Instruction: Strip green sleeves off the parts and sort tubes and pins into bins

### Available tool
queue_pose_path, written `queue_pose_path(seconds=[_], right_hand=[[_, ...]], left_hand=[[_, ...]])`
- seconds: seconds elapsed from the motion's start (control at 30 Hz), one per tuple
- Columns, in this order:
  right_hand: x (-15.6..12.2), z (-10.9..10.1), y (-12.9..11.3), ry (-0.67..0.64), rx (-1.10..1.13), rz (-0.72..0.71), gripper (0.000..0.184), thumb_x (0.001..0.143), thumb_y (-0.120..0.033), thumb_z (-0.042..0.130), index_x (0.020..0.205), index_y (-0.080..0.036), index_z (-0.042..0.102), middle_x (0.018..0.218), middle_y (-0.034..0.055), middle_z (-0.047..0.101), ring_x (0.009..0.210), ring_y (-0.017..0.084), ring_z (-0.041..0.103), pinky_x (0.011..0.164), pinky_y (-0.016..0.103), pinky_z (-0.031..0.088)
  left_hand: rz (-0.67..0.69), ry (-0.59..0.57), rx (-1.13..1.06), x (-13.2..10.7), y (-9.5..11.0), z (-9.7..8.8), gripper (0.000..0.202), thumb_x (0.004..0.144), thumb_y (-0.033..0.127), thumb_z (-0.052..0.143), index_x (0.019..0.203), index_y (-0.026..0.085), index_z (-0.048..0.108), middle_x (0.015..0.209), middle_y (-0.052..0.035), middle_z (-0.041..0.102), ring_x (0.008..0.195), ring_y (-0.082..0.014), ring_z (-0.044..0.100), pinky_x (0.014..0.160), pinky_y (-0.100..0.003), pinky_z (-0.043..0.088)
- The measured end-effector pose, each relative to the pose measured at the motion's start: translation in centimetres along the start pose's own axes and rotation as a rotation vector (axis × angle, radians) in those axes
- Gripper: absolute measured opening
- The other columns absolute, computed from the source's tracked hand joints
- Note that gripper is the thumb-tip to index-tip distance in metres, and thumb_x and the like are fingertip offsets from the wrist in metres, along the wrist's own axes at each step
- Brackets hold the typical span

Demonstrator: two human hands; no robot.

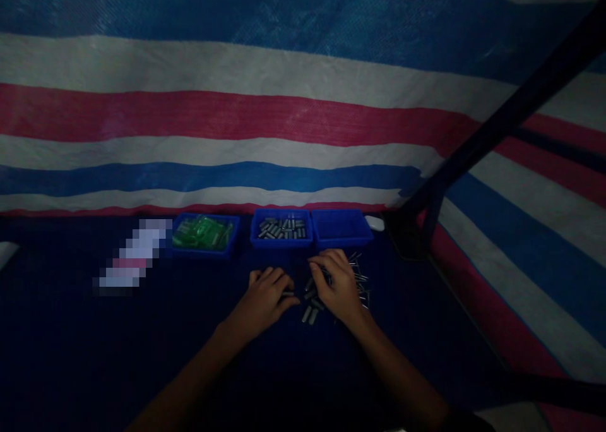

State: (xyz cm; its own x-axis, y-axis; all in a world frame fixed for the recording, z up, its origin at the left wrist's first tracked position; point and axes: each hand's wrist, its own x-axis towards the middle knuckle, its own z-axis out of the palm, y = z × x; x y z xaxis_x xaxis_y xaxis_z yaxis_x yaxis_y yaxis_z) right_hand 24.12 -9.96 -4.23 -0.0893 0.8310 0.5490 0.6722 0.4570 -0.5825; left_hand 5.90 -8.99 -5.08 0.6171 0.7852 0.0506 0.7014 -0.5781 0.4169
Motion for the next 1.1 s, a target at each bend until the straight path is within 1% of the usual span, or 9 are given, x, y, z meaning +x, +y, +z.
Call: queue_pose_path(seconds=[0.1,0.27,0.47,0.57,0.67,0.83,0.9,0.97,1.1], right_hand=[[0.1,0.5,-0.6,-0.064,0.030,-0.043,0.015,0.085,-0.017,0.047,0.087,-0.019,0.062,0.079,0.0046,0.061,0.082,0.019,0.052,0.075,0.035,0.044],[-0.6,1.0,-1.1,-0.234,0.013,-0.081,0.015,0.085,-0.018,0.048,0.094,-0.018,0.061,0.081,0.0052,0.061,0.082,0.019,0.052,0.078,0.035,0.044],[-0.8,1.1,-1.8,-0.345,-0.043,-0.108,0.033,0.083,-0.023,0.053,0.115,-0.017,0.050,0.095,0.0076,0.060,0.089,0.021,0.051,0.082,0.038,0.043],[-0.6,1.3,-2.0,-0.351,0.003,-0.128,0.022,0.083,-0.020,0.052,0.105,-0.018,0.053,0.092,0.0067,0.060,0.086,0.020,0.052,0.080,0.036,0.043],[-0.3,1.3,-2.0,-0.364,0.092,-0.113,0.008,0.083,-0.018,0.052,0.090,-0.019,0.056,0.083,0.0036,0.060,0.080,0.017,0.053,0.075,0.032,0.043],[0.9,0.7,-1.2,-0.470,0.159,-0.129,0.004,0.082,-0.016,0.054,0.083,-0.019,0.056,0.075,0.0007,0.058,0.074,0.014,0.054,0.067,0.026,0.043],[2.2,0.5,-0.6,-0.416,0.144,-0.127,0.008,0.085,-0.019,0.050,0.082,-0.019,0.057,0.075,0.0012,0.059,0.074,0.014,0.055,0.068,0.026,0.043],[4.1,0.6,-0.1,-0.245,0.113,-0.085,0.013,0.088,-0.022,0.047,0.084,-0.018,0.058,0.078,0.0027,0.061,0.075,0.014,0.056,0.071,0.026,0.043],[7.7,1.2,0.3,0.002,-0.075,-0.034,0.017,0.087,-0.027,0.048,0.091,-0.016,0.060,0.081,0.0059,0.063,0.080,0.019,0.057,0.076,0.031,0.043]], left_hand=[[0.029,-0.016,0.014,-0.2,-1.0,-0.5,0.021,0.081,0.031,0.058,0.101,0.024,0.055,0.099,-0.0024,0.057,0.095,-0.0216,0.049,0.078,-0.036,0.031],[0.038,-0.008,-0.028,-0.3,-1.7,-0.9,0.010,0.083,0.023,0.052,0.091,0.022,0.058,0.096,-0.0029,0.058,0.092,-0.0209,0.050,0.081,-0.038,0.034],[-0.158,0.141,-0.701,0.3,-1.5,-0.7,0.022,0.087,0.028,0.044,0.107,0.020,0.049,0.090,-0.0036,0.063,0.087,-0.0172,0.059,0.079,-0.032,0.043],[-0.221,0.101,-0.874,0.1,-1.4,-0.9,0.034,0.085,0.031,0.047,0.116,0.019,0.039,0.079,0.0000,0.063,0.077,-0.0155,0.061,0.070,-0.027,0.045],[-0.196,0.047,-0.853,-0.2,-1.3,-1.1,0.038,0.084,0.031,0.050,0.118,0.020,0.037,0.078,0.0011,0.064,0.072,-0.0140,0.059,0.065,-0.025,0.042],[-0.173,0.071,-0.875,-0.2,-1.0,-0.9,0.039,0.085,0.033,0.045,0.120,0.018,0.035,0.077,0.0000,0.063,0.072,-0.0142,0.059,0.064,-0.025,0.041],[-0.176,0.110,-0.811,-0.1,-0.8,-0.8,0.036,0.089,0.033,0.037,0.120,0.017,0.034,0.075,-0.0007,0.061,0.072,-0.0148,0.058,0.066,-0.027,0.042],[-0.151,0.125,-0.630,-0.1,-0.4,-0.5,0.034,0.090,0.033,0.034,0.119,0.016,0.037,0.077,-0.0017,0.060,0.074,-0.0160,0.057,0.072,-0.032,0.041],[0.054,0.035,-0.167,-0.4,0.9,0.1,0.033,0.079,0.041,0.056,0.104,0.021,0.052,0.091,-0.0040,0.060,0.092,-0.0234,0.054,0.085,-0.042,0.034]])
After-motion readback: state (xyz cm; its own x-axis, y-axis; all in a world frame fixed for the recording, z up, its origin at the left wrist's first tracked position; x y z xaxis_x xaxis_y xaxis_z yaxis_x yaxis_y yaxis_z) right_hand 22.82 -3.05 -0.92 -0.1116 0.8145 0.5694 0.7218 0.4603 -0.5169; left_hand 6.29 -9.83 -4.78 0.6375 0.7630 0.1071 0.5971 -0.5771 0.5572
